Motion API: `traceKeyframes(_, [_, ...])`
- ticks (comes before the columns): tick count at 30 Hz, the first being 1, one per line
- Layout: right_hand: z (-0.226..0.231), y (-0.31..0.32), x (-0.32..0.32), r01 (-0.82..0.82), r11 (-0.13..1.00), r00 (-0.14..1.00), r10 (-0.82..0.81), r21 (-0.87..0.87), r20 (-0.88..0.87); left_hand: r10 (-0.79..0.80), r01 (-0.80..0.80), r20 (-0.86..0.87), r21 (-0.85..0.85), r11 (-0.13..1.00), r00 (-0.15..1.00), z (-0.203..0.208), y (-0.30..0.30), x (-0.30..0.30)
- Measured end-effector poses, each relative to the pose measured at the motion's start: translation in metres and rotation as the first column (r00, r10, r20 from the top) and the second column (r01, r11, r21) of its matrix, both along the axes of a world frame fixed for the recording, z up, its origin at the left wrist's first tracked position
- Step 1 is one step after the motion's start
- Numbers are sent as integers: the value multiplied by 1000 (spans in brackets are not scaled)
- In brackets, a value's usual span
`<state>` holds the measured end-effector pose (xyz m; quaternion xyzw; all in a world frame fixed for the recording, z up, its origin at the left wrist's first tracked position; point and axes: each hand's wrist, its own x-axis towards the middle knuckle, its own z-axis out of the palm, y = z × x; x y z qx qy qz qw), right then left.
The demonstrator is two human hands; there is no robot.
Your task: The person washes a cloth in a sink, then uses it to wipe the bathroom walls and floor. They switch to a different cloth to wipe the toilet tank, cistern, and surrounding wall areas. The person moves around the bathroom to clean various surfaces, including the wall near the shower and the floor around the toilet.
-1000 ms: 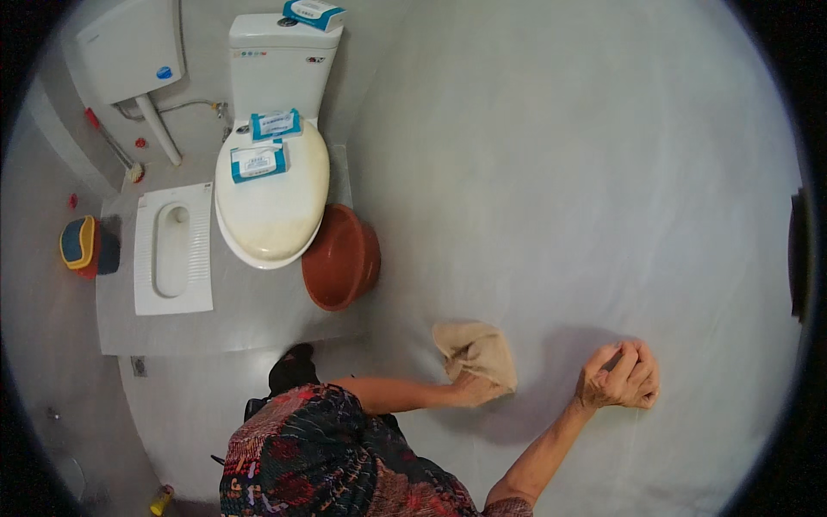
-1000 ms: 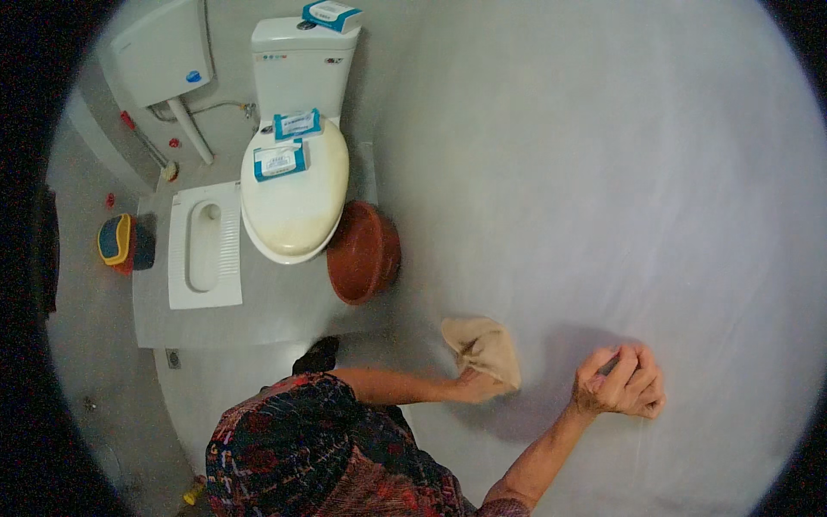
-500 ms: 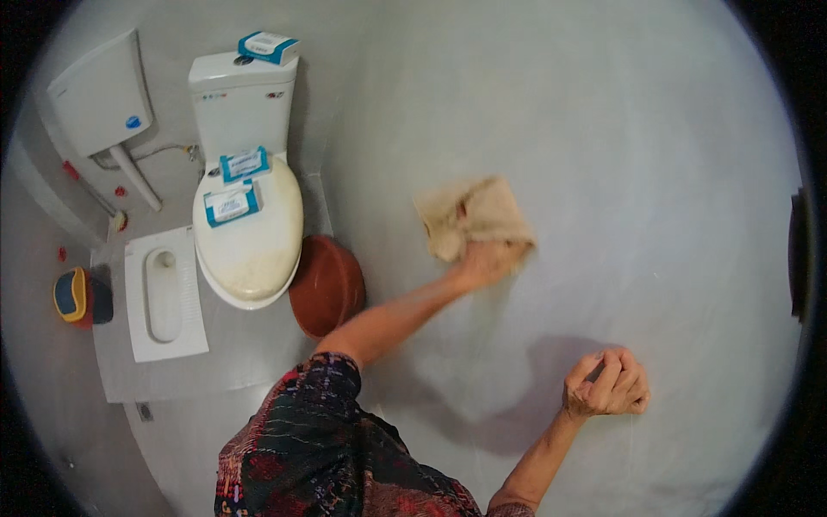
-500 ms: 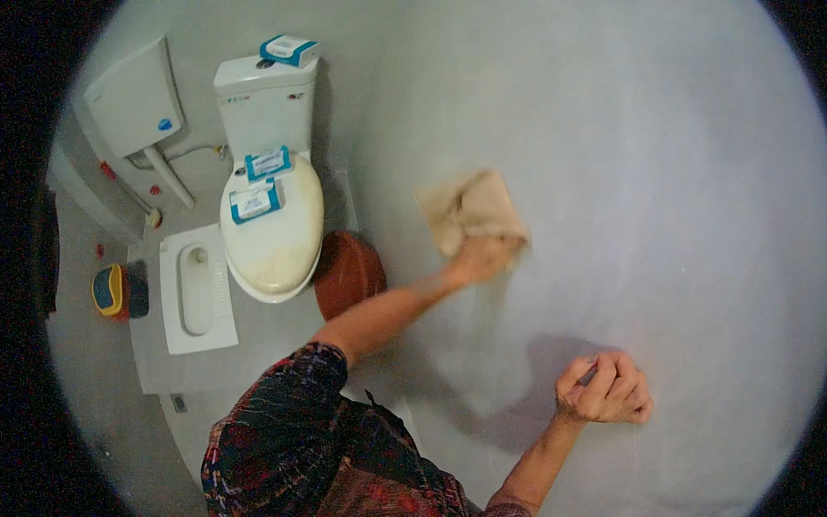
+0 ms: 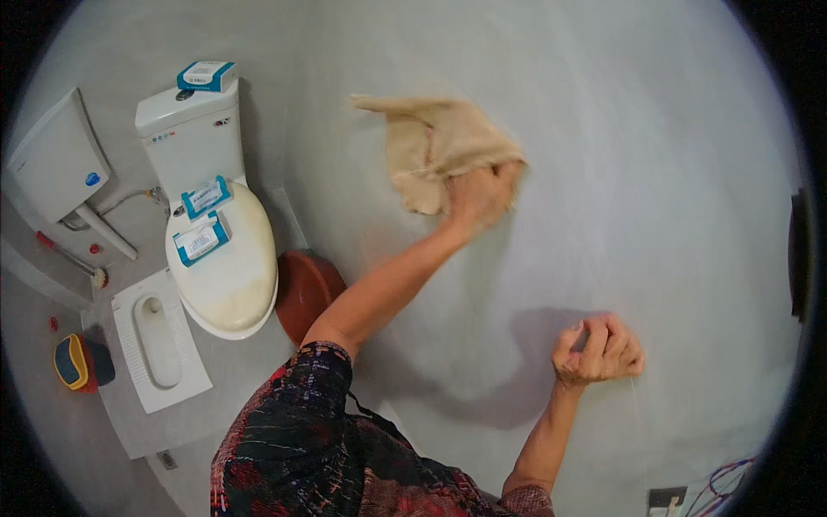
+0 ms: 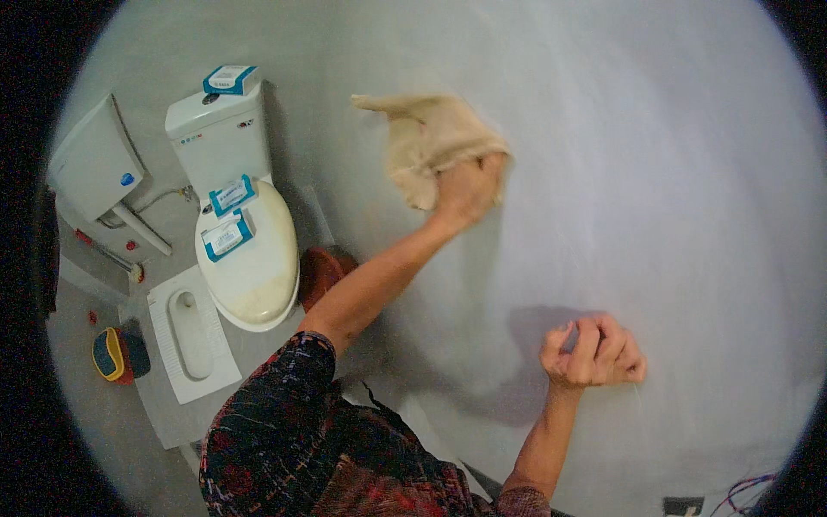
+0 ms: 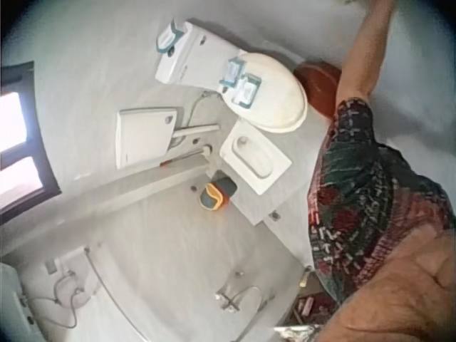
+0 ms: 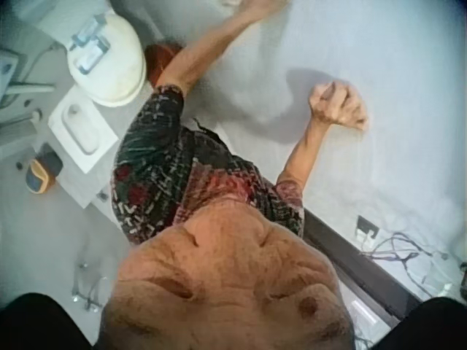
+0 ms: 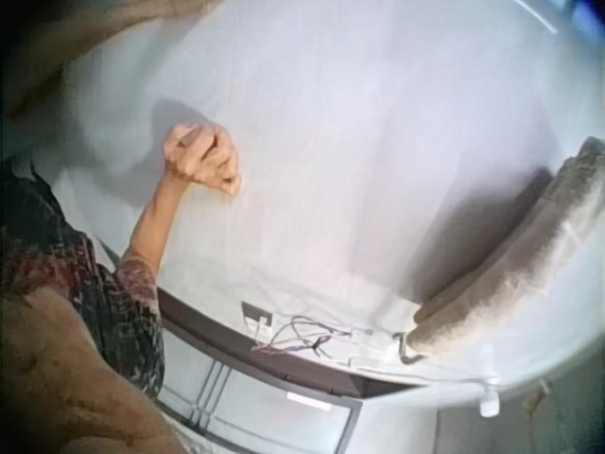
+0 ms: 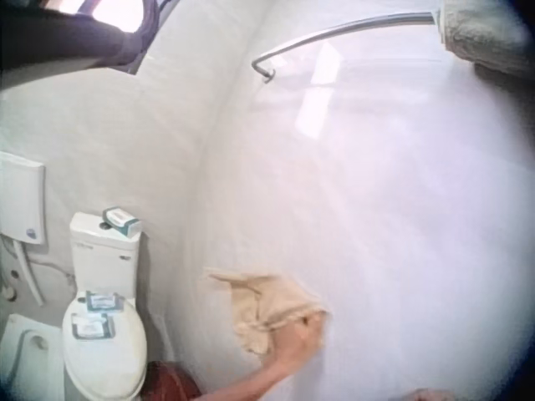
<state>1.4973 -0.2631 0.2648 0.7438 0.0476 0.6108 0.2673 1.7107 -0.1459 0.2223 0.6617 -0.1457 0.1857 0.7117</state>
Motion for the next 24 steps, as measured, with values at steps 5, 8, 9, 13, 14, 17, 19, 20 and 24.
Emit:
traceKeyframes(5, [-7, -10, -10, -226, 973, 973, 228, 57, -34, 79, -276, 514, 318, 907, 854, -44, -53, -115])
traceKeyframes(8, [-2, -9, -16, -266, 961, 959, 271, 70, -84, -590, 560, 275, 184, 808, 759, -66, -55, -166])
traceKeyframes(9, [0, -6, -18, -271, 957, 949, 284, 107, -135, -706, 708, 237, 88, 700, 668, -75, -58, -178])
traceKeyframes(13, [-9, 22, -26, -263, 931, 890, 335, 252, -309, -447, 382, 323, 247, 890, 834, -98, -78, -198])
traceKeyframes(14, [-13, 25, -31, -234, 932, 878, 325, 277, -352, -445, 344, 335, 319, 883, 831, -92, -70, -199])
traceKeyframes(17, [-31, 13, -31, -42, 946, 926, 157, 320, -345, -508, 284, 280, 571, 770, 815, -62, -33, -202])
traceKeyframes(19, [-29, 19, -27, -34, 938, 924, 161, 345, -347, -494, 149, 465, 600, 786, 735, -77, -23, -186])
traceKeyframes(20, [-29, 20, -27, -27, 934, 923, 160, 356, -350, -488, 86, 550, 600, 795, 678, -81, -20, -180])
traceKeyframes(24, [-28, 23, -36, -174, 848, 901, 343, 500, -268, -528, 224, 578, 515, 828, 622, -68, -3, -190])
